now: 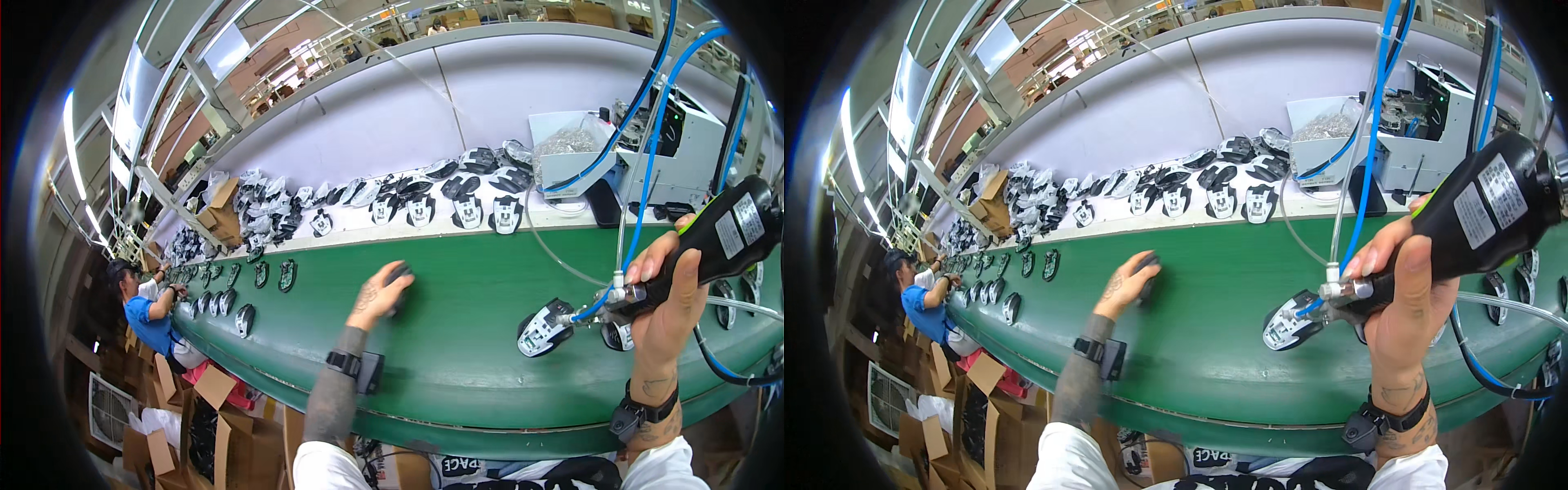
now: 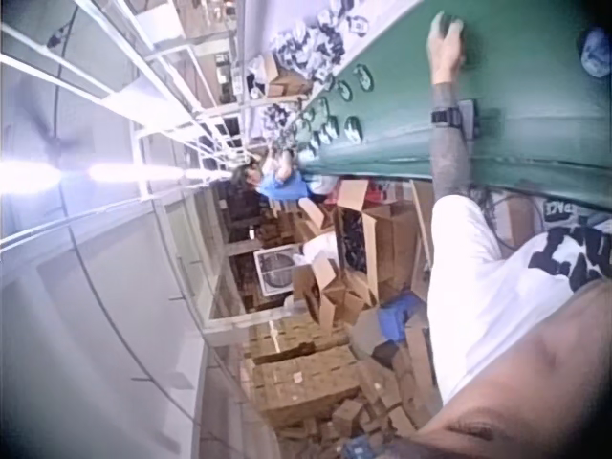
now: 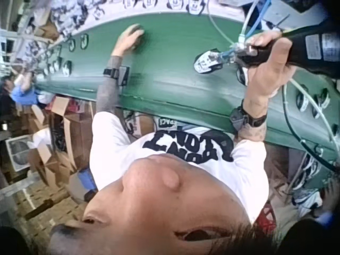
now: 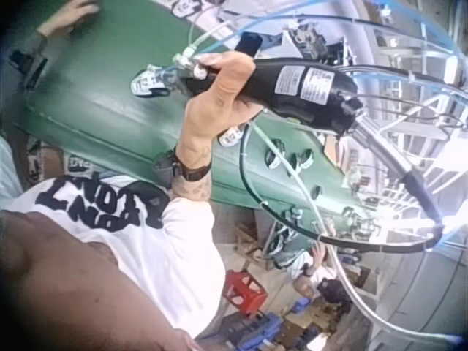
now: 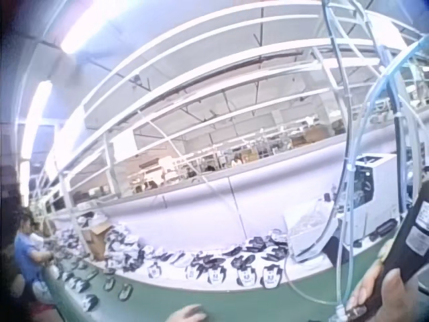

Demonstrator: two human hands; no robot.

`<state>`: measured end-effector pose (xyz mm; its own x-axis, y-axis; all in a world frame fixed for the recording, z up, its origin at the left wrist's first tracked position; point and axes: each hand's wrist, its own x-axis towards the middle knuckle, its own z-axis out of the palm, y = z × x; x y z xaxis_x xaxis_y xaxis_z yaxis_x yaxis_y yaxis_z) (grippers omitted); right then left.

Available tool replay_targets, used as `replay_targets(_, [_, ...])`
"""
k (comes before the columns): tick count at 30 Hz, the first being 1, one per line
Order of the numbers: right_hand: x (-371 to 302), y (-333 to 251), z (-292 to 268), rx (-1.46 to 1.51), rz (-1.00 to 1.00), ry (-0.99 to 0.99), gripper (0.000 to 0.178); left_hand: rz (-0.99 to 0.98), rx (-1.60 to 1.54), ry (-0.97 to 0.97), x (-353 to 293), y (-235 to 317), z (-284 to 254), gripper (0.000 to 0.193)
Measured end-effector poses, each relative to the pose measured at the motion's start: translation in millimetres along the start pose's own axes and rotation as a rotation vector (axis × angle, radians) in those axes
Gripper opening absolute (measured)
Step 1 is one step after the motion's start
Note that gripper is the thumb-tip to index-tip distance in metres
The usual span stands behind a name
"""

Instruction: Using an industrial air screwdriver to attach the bottom plate to computer mice on an assembly line.

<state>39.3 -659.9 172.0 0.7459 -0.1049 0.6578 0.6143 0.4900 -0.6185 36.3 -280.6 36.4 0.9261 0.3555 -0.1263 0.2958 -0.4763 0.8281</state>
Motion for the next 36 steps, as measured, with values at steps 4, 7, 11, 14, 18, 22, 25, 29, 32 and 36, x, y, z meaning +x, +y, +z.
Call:
replay_targets(4, [-2.3,-10.5,5.0,0.008,-0.026,0.077,0.041,-0.133,-1.282,-0.398,-38.3,41.0,79.8,0.034])
replay_targets(7, [4.2,-15.1,-1.4,-0.005,-0.066,0.123,0.041,-0.129,-1.427,-0.467,-72.7,78.7,121.3,0.035])
replay_targets(11, [7.6,-15.1,-7.8,0.02,-0.093,0.187,0.044,-0.117,-1.537,-0.509,-97.7,104.1,153.0,0.041])
replay_targets(14, [7.6,-14.2,-2.5,0.084,-0.077,0.212,0.039,-0.142,-1.543,-0.519,-108.4,102.2,165.4,0.051])
replay_targets(18, [9.5,-8.4,-6.3,0.131,-0.102,0.101,0.043,-0.157,-1.454,-0.543,-112.4,96.9,180.0,0.049])
replay_targets(22, [5.0,-6.9,-8.4,0.13,-0.071,0.082,0.053,-0.185,-1.412,-0.552,-119.5,99.8,187.1,0.048])
replay_targets(25, [2.2,-5.6,-12.1,0.044,-0.057,0.046,0.053,-0.167,-1.416,-0.581,-124.2,100.9,187.6,0.049])
replay_targets(29, [0.4,-3.8,-9.3,0.017,-0.073,0.041,0.054,-0.138,-1.432,-0.625,-129.6,102.8,184.1,0.05])
replay_targets(32, [-2.3,-6.3,-2.5,0.108,-0.064,0.074,0.055,-0.145,-1.454,-0.663,-130.1,98.0,178.5,0.047])
replay_targets(36, [0.6,-10.8,-7.7,0.091,-0.043,0.034,0.057,-0.093,-1.341,-0.633,-122.8,98.8,175.5,0.061])
